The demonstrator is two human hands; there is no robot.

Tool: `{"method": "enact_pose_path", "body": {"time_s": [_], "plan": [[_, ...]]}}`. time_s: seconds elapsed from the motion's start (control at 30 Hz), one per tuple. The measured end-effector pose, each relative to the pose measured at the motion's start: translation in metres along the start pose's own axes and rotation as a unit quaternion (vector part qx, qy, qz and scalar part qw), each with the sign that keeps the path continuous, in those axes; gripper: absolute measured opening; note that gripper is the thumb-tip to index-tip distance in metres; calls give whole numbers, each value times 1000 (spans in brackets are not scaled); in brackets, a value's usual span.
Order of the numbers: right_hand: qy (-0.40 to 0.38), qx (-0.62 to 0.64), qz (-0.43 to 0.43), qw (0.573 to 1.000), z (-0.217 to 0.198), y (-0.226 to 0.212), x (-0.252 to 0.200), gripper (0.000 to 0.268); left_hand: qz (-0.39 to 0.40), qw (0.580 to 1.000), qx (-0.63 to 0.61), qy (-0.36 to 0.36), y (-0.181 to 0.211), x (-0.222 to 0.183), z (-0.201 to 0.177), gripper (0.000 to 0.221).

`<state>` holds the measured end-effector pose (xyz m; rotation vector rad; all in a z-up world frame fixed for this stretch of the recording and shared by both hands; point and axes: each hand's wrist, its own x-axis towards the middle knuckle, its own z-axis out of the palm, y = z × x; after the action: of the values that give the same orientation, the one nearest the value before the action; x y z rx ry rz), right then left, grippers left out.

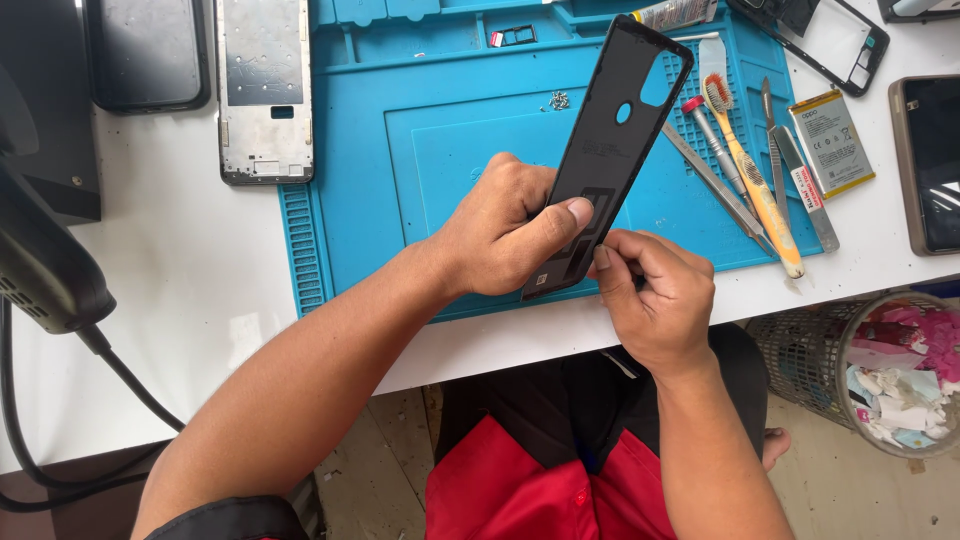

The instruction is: Cleaning a phone frame with a brush and manipulating the back cover during a repair process

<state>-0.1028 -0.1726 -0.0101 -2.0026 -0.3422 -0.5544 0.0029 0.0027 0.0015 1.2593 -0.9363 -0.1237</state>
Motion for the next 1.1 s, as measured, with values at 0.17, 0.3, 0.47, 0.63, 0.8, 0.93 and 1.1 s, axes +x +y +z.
{"method": "enact_pose_path", "body": {"time_s": [0.17,0.3,0.47,0.63,0.8,0.93,1.1], "plan": [[-3,38,19,999,-2,4,-3,16,-6,1000,0,1,2,0,-1,42],[-6,64,35,997,-3,4,-3,17,-8,1000,-3,3,0,-1,0,42],[-6,61,37,997,-2,5,-3,18,-13,1000,5,-3,0,-2,0,41],[5,33,41,999,-2,9,-6,20,-23,999,15,-17,3,-3,2,38],[12,-31,39,999,-3,13,-5,19,-17,998,40,-36,9,-4,3,36],[15,-64,55,996,2,8,0,21,-6,997,59,-43,9,-3,5,34],[14,-91,49,995,3,6,0,23,4,996,70,-48,6,-4,4,32]]}}
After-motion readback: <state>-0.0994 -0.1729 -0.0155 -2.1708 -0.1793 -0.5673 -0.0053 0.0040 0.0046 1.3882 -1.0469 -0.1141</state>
